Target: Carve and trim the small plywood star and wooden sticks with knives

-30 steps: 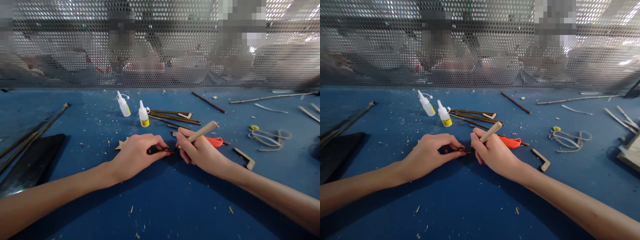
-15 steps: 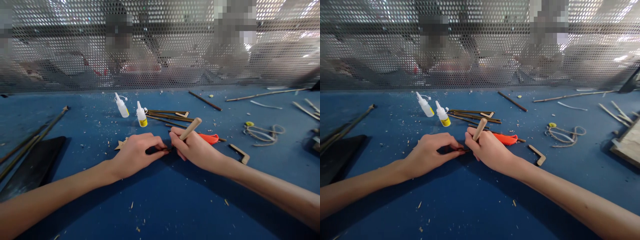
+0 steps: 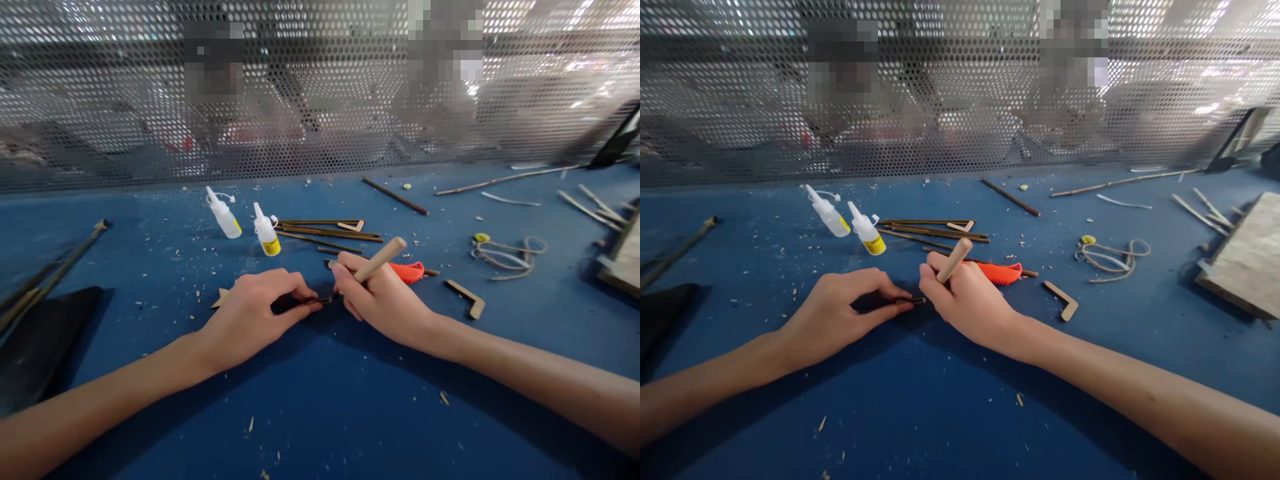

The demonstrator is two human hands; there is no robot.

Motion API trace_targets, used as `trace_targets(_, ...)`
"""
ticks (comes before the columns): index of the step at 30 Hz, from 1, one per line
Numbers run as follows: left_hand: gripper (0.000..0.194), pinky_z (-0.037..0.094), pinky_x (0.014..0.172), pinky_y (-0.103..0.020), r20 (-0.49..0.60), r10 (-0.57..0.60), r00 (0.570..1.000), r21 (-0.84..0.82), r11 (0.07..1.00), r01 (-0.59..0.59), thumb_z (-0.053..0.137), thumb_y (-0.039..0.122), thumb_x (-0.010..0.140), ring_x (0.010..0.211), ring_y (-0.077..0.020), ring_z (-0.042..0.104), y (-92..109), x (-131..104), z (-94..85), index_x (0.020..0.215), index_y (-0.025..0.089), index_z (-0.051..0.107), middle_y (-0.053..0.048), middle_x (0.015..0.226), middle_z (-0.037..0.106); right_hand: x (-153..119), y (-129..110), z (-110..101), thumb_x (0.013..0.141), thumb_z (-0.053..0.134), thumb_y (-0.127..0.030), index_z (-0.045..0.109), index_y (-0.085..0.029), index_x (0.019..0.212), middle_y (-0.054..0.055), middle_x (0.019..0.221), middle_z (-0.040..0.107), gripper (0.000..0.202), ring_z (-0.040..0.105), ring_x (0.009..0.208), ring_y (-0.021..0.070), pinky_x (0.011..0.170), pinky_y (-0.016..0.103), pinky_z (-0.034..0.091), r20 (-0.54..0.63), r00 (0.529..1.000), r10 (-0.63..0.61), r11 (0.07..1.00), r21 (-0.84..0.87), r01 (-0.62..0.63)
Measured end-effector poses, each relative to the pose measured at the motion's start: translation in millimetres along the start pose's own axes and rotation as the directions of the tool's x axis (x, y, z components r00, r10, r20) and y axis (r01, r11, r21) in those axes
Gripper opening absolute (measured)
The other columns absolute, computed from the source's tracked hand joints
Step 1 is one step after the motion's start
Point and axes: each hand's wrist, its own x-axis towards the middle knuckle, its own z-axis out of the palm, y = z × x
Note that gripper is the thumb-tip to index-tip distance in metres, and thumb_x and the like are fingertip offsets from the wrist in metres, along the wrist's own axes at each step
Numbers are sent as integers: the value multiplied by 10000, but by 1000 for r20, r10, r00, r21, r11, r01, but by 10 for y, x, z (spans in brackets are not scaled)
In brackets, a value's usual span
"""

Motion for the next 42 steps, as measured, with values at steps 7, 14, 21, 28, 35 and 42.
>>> trace_targets(7,57,499,753,-237,4,-49,999,-37,998,49,720,281,897,808,-131,684,20,17,-3,902,226,707,42,884,736,8,-8,-19,1053,388,-377,421,-229,756,-78,491,494,333,463,468,79,503,224,393,2,1000,-8,998,61,8)
trace_targets(14,42,489,744,-243,10,-24,1000,-16,1000,24,717,266,902,802,-134,669,24,15,-4,898,225,709,36,885,732,23,-20,-17,1053,385,-380,422,-225,763,-89,472,478,331,449,433,65,487,213,383,25,999,23,994,104,-25)
trace_targets(21,44,479,727,-244,22,-59,998,-24,998,59,718,275,901,787,-131,662,39,33,-8,904,232,706,41,859,720,50,-58,-33,1053,368,-375,381,-225,737,-86,471,496,350,464,429,69,535,237,396,95,995,24,999,28,-27)
trace_targets(28,38,467,722,-249,20,-30,999,1,1000,30,705,264,910,787,-133,652,30,19,-7,903,227,704,35,865,717,36,-41,-27,1052,373,-376,395,-225,740,-79,480,491,347,472,459,78,538,243,389,65,997,29,999,35,-32)
trace_targets(35,32,456,709,-244,14,-49,999,13,999,49,719,253,898,780,-128,651,57,27,-14,894,225,704,41,852,716,11,-35,-17,1053,374,-399,402,-223,759,-83,487,505,343,459,433,71,522,236,379,66,996,56,997,50,-60)
trace_targets(42,30,465,713,-243,22,-43,999,3,999,43,708,248,903,781,-132,660,71,50,-15,893,222,697,38,849,720,46,-78,-42,1051,359,-363,391,-224,730,-78,483,492,351,473,457,79,537,235,389,106,994,9,1000,-16,-7)
